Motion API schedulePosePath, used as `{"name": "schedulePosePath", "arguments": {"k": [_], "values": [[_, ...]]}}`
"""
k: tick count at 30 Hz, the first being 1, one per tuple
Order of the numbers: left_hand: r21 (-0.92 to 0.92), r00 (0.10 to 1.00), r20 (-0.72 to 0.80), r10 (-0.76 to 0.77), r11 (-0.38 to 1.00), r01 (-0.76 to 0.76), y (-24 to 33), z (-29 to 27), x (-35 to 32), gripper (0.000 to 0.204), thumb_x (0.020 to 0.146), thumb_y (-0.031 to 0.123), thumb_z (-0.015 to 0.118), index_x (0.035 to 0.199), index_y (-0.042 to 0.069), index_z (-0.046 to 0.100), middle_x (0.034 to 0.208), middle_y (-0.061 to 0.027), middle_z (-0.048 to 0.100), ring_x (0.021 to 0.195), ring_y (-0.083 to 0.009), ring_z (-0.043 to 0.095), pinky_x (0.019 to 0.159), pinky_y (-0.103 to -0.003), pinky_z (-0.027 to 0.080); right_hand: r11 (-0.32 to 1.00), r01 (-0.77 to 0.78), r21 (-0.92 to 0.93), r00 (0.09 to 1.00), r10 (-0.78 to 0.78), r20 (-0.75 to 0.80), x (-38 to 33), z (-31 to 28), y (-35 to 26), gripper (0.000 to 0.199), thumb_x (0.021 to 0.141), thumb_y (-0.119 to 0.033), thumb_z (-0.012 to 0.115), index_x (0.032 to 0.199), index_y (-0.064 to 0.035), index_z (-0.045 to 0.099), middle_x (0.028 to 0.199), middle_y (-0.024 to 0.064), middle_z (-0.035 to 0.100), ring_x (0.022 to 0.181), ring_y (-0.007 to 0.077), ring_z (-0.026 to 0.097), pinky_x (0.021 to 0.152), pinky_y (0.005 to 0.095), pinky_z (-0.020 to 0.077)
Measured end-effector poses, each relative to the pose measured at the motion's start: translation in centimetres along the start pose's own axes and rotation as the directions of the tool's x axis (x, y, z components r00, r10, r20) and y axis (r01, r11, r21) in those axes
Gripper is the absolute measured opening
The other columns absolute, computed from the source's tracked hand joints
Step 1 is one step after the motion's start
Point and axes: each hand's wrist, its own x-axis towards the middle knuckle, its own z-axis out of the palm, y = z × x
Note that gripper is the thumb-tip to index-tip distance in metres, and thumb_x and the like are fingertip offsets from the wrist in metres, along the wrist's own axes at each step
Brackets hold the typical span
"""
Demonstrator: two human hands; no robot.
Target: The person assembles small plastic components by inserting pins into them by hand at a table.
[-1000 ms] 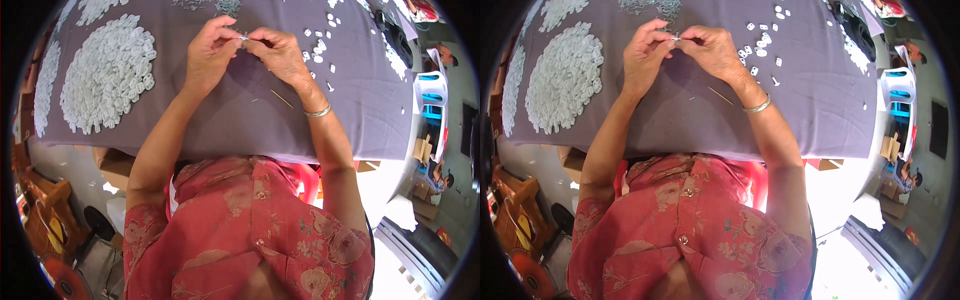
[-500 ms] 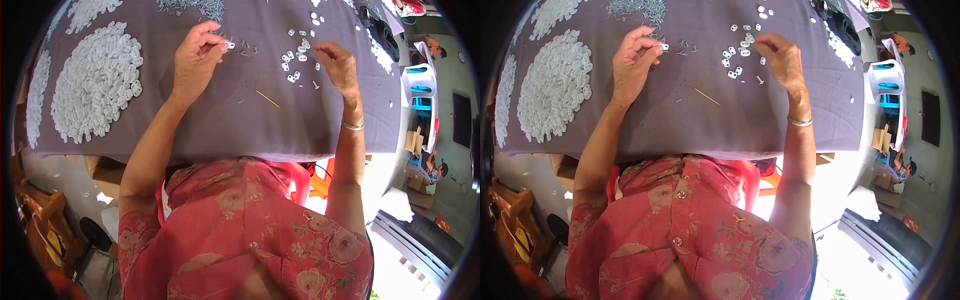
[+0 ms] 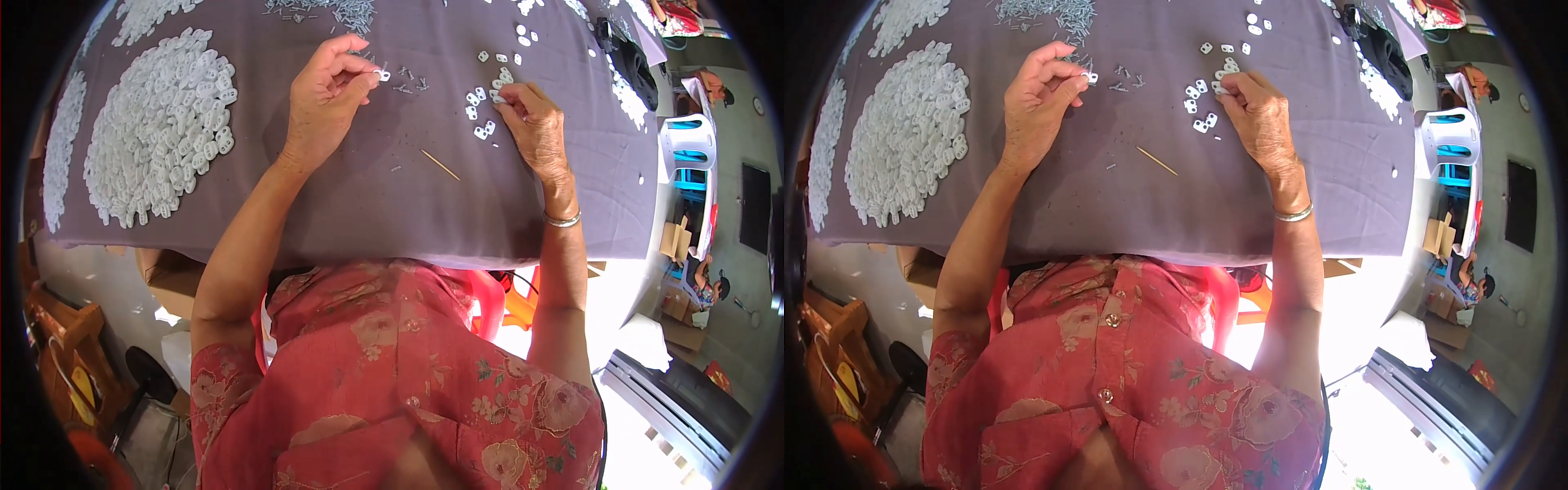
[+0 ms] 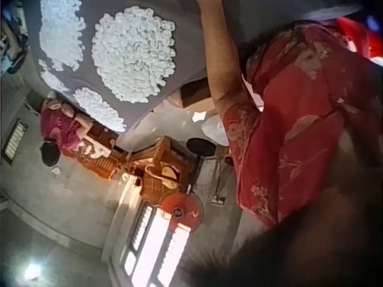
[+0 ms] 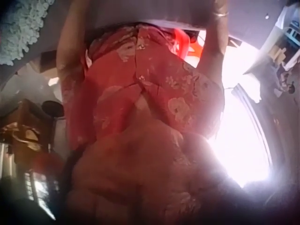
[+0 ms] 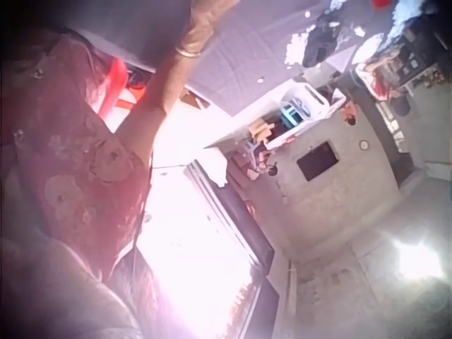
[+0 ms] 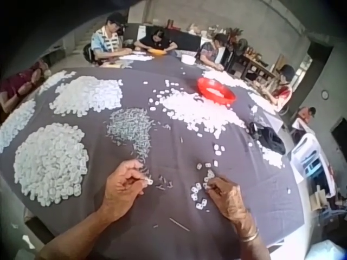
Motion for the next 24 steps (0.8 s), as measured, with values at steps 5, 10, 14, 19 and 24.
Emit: {"name": "schedulePosePath", "arguments": {"k": [5,10,14,19,24], "values": [[-0.028,1.000,0.001,-0.018,0.999,0.018,0.2,0.0,0.0,0.035,0.087,0.002,0.062,0.120,0.003,0.051,0.092,-0.0030,0.064,0.080,-0.0062,0.057,0.066,-0.022,0.049,0.950,-0.223,0.219,0.975,0.219,0.046,-0.2,-0.1,-0.2,0.013,0.082,-0.001,0.069,0.094,-0.0013,0.065,0.083,-0.0006,0.061,0.072,0.0079,0.056,0.067,0.0231,0.0469],[-0.053,1.000,-0.009,-0.024,0.998,0.023,0.3,0.3,0.0,0.035,0.086,0.002,0.062,0.119,0.004,0.051,0.090,-0.0024,0.063,0.079,-0.0058,0.057,0.065,-0.022,0.049,0.731,-0.263,0.630,0.965,0.192,0.180,2.3,-0.3,-3.6,0.013,0.085,-0.005,0.066,0.098,-0.0010,0.065,0.083,-0.0017,0.059,0.073,0.0070,0.052,0.069,0.0226,0.0449],[-0.106,0.999,-0.003,-0.039,0.994,0.039,0.1,0.3,0.0,0.034,0.085,0.001,0.061,0.118,0.004,0.051,0.089,-0.0023,0.062,0.077,-0.0057,0.057,0.065,-0.022,0.049,0.565,-0.370,0.738,0.926,0.165,0.338,4.4,1.8,-5.8,0.014,0.086,-0.006,0.063,0.099,0.0000,0.065,0.079,-0.0015,0.057,0.069,0.0072,0.049,0.064,0.0223,0.0413],[-0.107,0.998,-0.018,-0.053,0.993,0.050,0.4,0.1,0.1,0.033,0.086,0.000,0.060,0.117,0.004,0.051,0.088,-0.0023,0.062,0.076,-0.0054,0.056,0.064,-0.021,0.048,0.348,-0.468,0.812,0.881,0.112,0.460,6.6,4.3,-6.7,0.017,0.087,-0.005,0.061,0.101,0.0036,0.063,0.081,0.0011,0.056,0.067,0.0068,0.046,0.062,0.0238,0.0409],[-0.097,0.999,-0.022,-0.036,0.995,0.034,0.2,0.2,0.2,0.032,0.086,0.001,0.060,0.116,0.004,0.051,0.087,-0.0018,0.061,0.075,-0.0051,0.056,0.064,-0.021,0.047,0.173,-0.494,0.852,0.869,0.147,0.473,7.1,5.9,-6.4,0.022,0.086,-0.004,0.060,0.105,0.0062,0.061,0.081,0.0017,0.055,0.064,0.0071,0.043,0.060,0.0241,0.0408]]}}
